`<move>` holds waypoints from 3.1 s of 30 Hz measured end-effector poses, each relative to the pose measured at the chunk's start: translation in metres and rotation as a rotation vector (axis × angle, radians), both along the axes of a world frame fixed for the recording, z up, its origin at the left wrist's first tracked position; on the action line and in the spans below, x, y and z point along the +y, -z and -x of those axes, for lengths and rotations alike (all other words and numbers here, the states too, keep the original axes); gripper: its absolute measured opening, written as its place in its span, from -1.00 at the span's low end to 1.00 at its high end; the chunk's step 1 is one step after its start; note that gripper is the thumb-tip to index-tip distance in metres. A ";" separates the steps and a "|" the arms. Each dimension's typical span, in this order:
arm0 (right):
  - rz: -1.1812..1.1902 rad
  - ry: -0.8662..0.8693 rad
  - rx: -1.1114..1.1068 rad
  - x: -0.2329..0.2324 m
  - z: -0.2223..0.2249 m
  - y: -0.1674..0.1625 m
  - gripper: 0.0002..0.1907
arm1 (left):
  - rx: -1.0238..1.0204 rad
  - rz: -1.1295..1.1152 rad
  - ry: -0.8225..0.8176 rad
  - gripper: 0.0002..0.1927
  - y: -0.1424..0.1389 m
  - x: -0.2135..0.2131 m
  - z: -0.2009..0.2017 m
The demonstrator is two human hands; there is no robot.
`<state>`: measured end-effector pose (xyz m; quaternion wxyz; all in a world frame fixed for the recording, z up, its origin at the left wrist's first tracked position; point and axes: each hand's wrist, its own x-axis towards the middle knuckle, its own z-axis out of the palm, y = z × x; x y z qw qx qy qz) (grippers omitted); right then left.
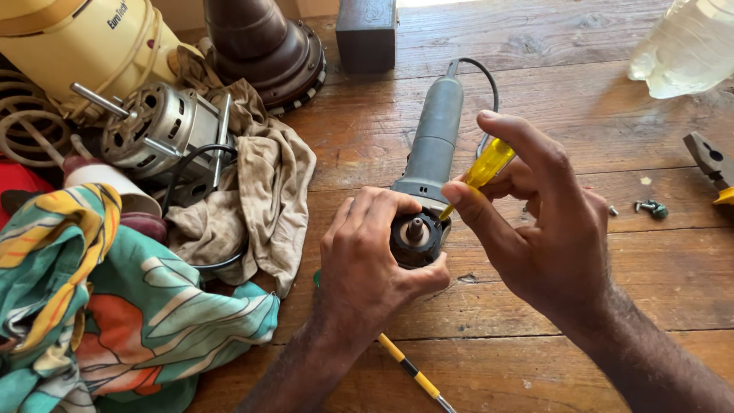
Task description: The person disassembles a handheld electric tool, removes the rotor and housing, and uses a screwdriver and pliers to adjust internal components. The person then reassembles the tool by inserting the rotor back into the housing and securing it with screws.
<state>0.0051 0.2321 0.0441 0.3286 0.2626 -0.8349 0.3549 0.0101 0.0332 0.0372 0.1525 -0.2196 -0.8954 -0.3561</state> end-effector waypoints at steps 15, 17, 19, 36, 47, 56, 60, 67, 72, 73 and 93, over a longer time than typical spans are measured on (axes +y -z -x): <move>0.043 -0.203 -0.098 -0.013 -0.004 -0.023 -0.53 | -0.068 0.010 0.020 -0.44 -0.002 0.000 0.000; -0.020 -0.156 0.024 -0.018 0.000 -0.016 -0.59 | -0.055 0.021 0.019 -0.43 -0.001 0.000 -0.001; -0.034 -0.118 0.055 -0.018 0.001 -0.011 -0.65 | -0.019 0.020 0.017 -0.46 -0.001 0.000 -0.001; 0.301 -0.223 -0.053 -0.020 -0.003 -0.021 -0.48 | -0.077 -0.011 0.003 -0.46 0.005 0.001 -0.001; 0.202 -0.107 -0.012 -0.012 -0.006 -0.019 -0.64 | -0.066 -0.045 -0.010 -0.47 -0.002 0.003 -0.003; 0.394 -0.209 0.112 -0.003 -0.007 -0.005 -0.46 | -0.014 -0.199 -0.046 -0.45 -0.031 -0.006 -0.015; 0.369 -0.142 0.147 -0.001 -0.006 -0.003 -0.44 | 0.008 -0.202 -0.007 -0.45 -0.034 -0.007 -0.011; 0.614 -0.017 0.066 0.027 -0.012 -0.007 -0.35 | -0.150 -0.289 0.031 -0.44 -0.039 -0.009 -0.013; 0.450 0.134 -0.040 0.074 -0.011 -0.006 -0.40 | -0.493 -0.594 0.155 -0.39 -0.039 -0.005 -0.014; 0.392 0.185 -0.075 0.084 -0.012 -0.002 -0.41 | -0.584 -0.694 0.185 -0.38 -0.038 -0.004 -0.014; -0.129 0.620 -0.809 0.159 0.035 0.031 -0.43 | -1.403 -1.171 0.473 -0.11 -0.015 0.032 -0.046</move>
